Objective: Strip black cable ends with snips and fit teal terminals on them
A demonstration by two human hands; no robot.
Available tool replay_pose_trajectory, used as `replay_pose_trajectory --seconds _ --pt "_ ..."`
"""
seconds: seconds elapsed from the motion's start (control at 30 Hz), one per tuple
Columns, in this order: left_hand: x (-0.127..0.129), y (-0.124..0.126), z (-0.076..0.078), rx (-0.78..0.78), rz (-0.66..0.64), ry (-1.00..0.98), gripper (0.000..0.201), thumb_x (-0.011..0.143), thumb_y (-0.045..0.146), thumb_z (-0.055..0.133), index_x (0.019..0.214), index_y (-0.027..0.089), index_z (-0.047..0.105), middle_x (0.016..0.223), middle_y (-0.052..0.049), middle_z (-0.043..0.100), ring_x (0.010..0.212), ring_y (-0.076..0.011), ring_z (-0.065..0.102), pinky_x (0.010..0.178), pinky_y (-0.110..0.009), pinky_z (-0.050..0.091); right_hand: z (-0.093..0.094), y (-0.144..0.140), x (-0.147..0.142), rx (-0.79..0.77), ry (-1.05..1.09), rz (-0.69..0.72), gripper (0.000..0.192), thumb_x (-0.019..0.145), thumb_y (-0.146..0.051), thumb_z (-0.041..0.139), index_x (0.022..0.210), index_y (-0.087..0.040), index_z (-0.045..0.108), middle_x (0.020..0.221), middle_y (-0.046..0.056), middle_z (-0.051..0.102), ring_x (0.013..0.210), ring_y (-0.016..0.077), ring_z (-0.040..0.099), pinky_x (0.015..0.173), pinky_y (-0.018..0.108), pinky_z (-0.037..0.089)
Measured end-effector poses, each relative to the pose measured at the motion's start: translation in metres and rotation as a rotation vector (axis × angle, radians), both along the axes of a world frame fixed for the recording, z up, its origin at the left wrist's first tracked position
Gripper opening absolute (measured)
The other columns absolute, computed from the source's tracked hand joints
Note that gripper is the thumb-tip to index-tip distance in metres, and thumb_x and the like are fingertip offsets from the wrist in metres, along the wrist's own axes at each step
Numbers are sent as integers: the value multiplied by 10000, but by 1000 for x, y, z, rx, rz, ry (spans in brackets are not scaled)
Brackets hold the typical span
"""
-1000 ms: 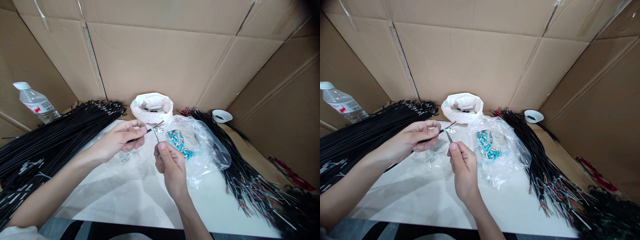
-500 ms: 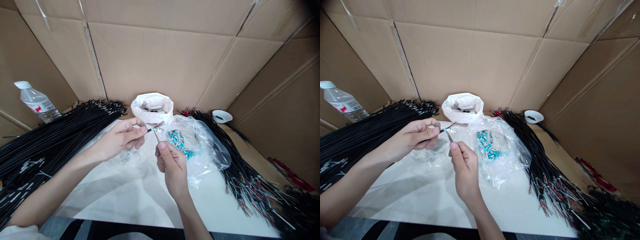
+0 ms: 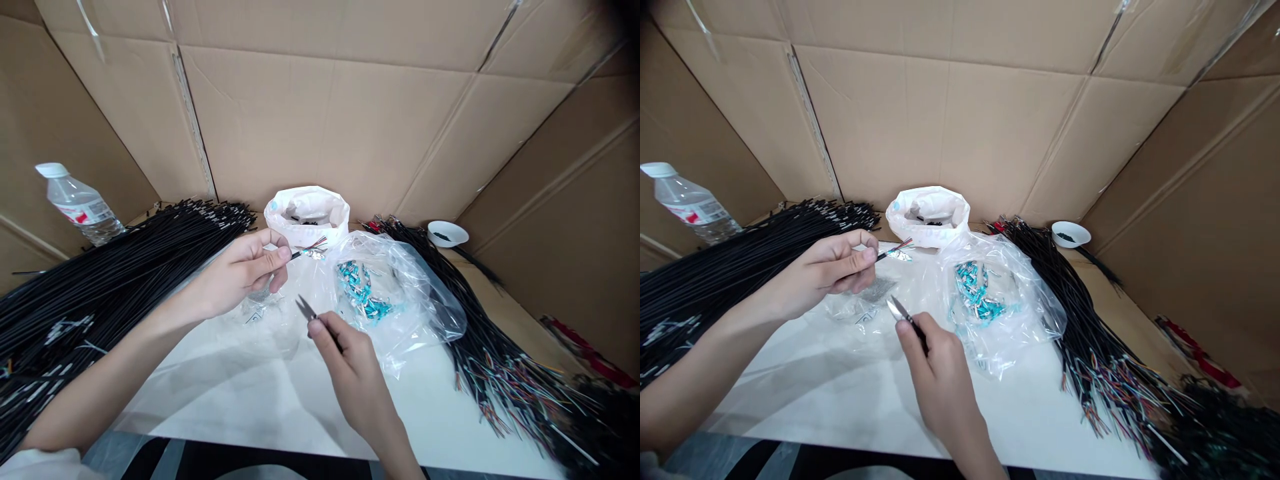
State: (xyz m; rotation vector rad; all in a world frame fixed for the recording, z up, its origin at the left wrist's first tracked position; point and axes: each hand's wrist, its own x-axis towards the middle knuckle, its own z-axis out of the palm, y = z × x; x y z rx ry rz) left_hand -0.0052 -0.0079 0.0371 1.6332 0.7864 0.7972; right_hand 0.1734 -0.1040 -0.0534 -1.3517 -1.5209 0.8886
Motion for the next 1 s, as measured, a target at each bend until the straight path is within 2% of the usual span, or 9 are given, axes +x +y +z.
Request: replay_pose_trajectory --seconds 0.13,0.2,0.3,0.47,0.6,0.7,0.87,0.93,1.0 --pt "-3 0 0 -27 -15 -10 271 963 413 633 896 177 518 574 47 589 450 -49 289 411 -174 186 -42 -13 7 221 -553 -129 407 1071 -441 416 821 -192 618 637 0 607 565 152 522 533 281 303" --pt "-4 0 1 -28 -26 -15 242 971 389 622 907 180 518 569 49 589 445 -49 279 408 -173 178 -62 -18 10 354 -709 -173 417 1079 -421 402 836 -189 649 670 21 642 616 183 586 555 295 348" --pt "-3 -3 2 -26 -30 -19 221 977 368 609 903 181 514 568 46 589 445 -51 275 410 -174 179 -80 -21 12 436 -876 -240 443 1083 -412 369 891 -177 692 698 44 660 659 210 614 587 312 405" --pt "-4 -7 5 -17 -19 -9 254 960 393 634 905 181 505 559 50 584 441 -51 270 411 -179 177 -98 -20 9 424 -1007 -307 403 1079 -329 356 1105 -134 708 850 102 709 767 252 638 678 362 494" --pt "-7 -7 6 -7 -26 7 300 952 443 650 908 183 507 566 53 594 437 -46 252 411 -182 166 -105 -22 6 431 -896 -356 296 1051 -238 434 1219 -167 667 995 135 722 910 294 649 750 412 529" --pt "-7 -8 6 -2 -30 26 276 978 439 610 928 189 505 584 52 600 436 -48 246 411 -190 156 -87 -20 5 441 -613 -314 293 1033 -264 506 1284 -190 637 1091 139 720 1002 297 648 832 445 548" --pt "-1 -13 5 13 -56 92 248 1002 428 531 919 198 489 591 45 571 454 -72 259 431 -221 181 -12 5 -4 213 192 -164 268 974 -398 627 1179 -228 662 1115 87 728 966 210 681 810 353 561" --pt "1 -16 5 12 -60 121 279 984 473 544 925 206 489 605 37 567 476 -90 295 442 -234 204 14 17 -9 251 431 -118 253 920 -413 697 1082 -220 677 1014 59 739 915 190 682 811 333 552" --pt "2 -19 5 7 -64 142 324 962 528 559 933 212 491 625 30 568 496 -105 326 451 -243 223 31 26 -13 294 546 -142 185 903 -398 719 930 -217 687 833 12 709 779 157 649 736 298 532"
